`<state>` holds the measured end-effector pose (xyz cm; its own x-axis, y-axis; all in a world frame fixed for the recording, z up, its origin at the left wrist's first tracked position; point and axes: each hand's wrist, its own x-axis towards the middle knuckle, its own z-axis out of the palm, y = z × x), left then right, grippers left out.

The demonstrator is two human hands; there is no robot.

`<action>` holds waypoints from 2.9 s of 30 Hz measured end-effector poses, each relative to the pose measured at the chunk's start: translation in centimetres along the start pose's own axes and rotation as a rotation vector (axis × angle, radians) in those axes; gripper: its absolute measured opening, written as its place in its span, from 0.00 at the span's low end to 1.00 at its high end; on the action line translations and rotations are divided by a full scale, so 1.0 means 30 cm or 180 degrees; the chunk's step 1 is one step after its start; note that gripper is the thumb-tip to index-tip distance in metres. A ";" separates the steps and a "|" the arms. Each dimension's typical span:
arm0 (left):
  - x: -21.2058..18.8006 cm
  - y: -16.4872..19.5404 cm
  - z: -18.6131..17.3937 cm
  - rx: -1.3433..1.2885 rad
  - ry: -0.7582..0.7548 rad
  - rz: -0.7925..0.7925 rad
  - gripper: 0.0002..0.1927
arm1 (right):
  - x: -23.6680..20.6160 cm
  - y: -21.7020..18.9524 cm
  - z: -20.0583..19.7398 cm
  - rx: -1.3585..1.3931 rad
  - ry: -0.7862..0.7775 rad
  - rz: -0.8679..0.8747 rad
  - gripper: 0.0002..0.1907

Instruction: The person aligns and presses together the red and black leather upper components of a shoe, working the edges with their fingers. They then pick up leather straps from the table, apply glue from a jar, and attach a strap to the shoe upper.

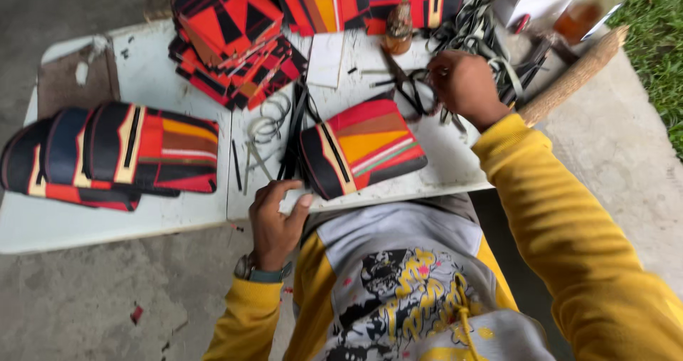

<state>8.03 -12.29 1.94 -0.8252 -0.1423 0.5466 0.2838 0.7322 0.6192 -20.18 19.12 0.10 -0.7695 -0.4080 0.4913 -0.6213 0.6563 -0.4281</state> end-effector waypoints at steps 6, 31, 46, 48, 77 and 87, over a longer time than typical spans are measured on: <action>0.216 0.170 0.240 0.0243 -0.0723 0.1248 0.20 | 0.221 -0.013 0.162 -0.1420 -0.0869 0.0232 0.13; 0.477 -0.003 0.726 0.0897 -0.2795 0.0123 0.30 | -0.128 0.069 -0.224 0.0583 -0.1290 -0.0322 0.20; 0.761 0.020 0.736 0.0876 -0.1680 0.0248 0.10 | -0.022 0.380 -0.212 -0.0437 -0.0262 0.1085 0.08; 0.803 0.001 0.757 0.1057 -0.1738 0.0296 0.13 | 0.017 0.377 -0.180 -0.0519 -0.0176 0.0379 0.07; 0.764 -0.123 0.897 -0.0365 -0.1169 -0.0151 0.07 | -0.226 0.090 -0.360 0.0130 -0.0928 -0.0542 0.24; 0.896 0.002 1.132 0.0251 -0.1576 -0.1664 0.28 | -0.268 0.201 -0.386 -0.0402 0.0897 0.0772 0.17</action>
<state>-30.72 6.54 -2.47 -0.9731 -0.1821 -0.1409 -0.2289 0.6995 0.6770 -16.02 33.71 2.36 -0.8102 -0.0527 0.5838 -0.3897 0.7924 -0.4693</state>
